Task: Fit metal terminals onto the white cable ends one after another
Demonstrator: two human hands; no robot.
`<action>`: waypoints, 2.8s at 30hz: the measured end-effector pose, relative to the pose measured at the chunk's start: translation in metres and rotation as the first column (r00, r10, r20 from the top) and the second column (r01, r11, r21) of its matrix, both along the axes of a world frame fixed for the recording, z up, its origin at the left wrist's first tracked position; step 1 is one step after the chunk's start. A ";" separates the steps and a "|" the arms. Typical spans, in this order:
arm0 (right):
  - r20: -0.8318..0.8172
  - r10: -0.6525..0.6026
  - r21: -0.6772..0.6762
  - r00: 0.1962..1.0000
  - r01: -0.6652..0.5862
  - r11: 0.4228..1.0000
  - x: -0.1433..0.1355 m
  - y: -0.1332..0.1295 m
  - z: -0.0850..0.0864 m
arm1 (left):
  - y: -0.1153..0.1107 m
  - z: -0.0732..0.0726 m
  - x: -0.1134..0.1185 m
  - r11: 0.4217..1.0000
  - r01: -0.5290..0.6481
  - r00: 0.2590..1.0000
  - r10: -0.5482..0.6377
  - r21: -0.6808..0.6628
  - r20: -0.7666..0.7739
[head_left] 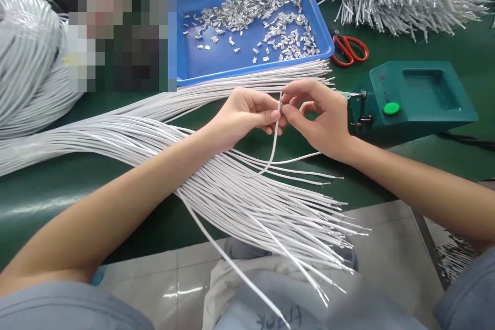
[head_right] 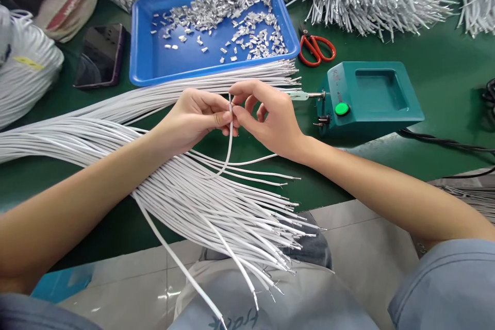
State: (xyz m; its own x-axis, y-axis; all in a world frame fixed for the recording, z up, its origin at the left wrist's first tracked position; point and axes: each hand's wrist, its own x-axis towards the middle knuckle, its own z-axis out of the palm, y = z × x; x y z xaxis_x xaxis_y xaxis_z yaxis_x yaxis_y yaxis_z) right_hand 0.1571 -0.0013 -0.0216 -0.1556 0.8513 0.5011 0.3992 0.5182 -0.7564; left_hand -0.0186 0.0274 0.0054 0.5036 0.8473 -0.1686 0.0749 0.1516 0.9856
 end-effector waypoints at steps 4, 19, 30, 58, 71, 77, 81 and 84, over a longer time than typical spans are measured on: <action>-0.011 0.028 -0.015 1.000 -0.028 0.999 0.001 0.001 0.000 | 0.000 -0.001 0.000 1.000 0.011 1.000 -0.011 0.023 0.001; -0.322 -0.155 0.170 0.934 0.218 0.961 0.005 0.004 -0.001 | -0.003 -0.008 0.007 0.980 -0.122 0.992 0.126 0.160 -0.014; -0.417 -0.040 0.239 0.908 0.152 0.959 0.008 0.008 0.006 | -0.053 0.010 0.010 0.270 0.857 0.487 -0.149 0.439 -0.860; 0.211 0.316 -0.031 0.925 -0.317 0.948 0.001 -0.002 -0.006 | 0.028 0.034 -0.037 0.526 0.749 0.142 0.466 0.402 -0.873; 0.344 0.325 -0.062 0.881 -0.324 0.944 -0.001 -0.001 -0.006 | -0.047 0.059 -0.007 0.486 0.645 0.756 -0.294 0.590 -0.585; 0.295 0.328 -0.078 0.897 -0.319 0.944 -0.002 -0.003 -0.005 | -0.103 0.063 0.003 0.347 0.823 0.560 -0.632 0.449 -0.537; 0.153 0.276 -0.120 0.949 -0.259 0.958 -0.001 -0.002 -0.003 | -0.068 0.044 0.004 0.796 0.556 0.828 -0.556 0.241 -0.074; -0.027 0.118 -0.100 0.993 -0.120 0.988 -0.001 -0.001 0.001 | -0.030 0.020 0.004 0.966 0.226 0.951 -0.246 0.123 0.187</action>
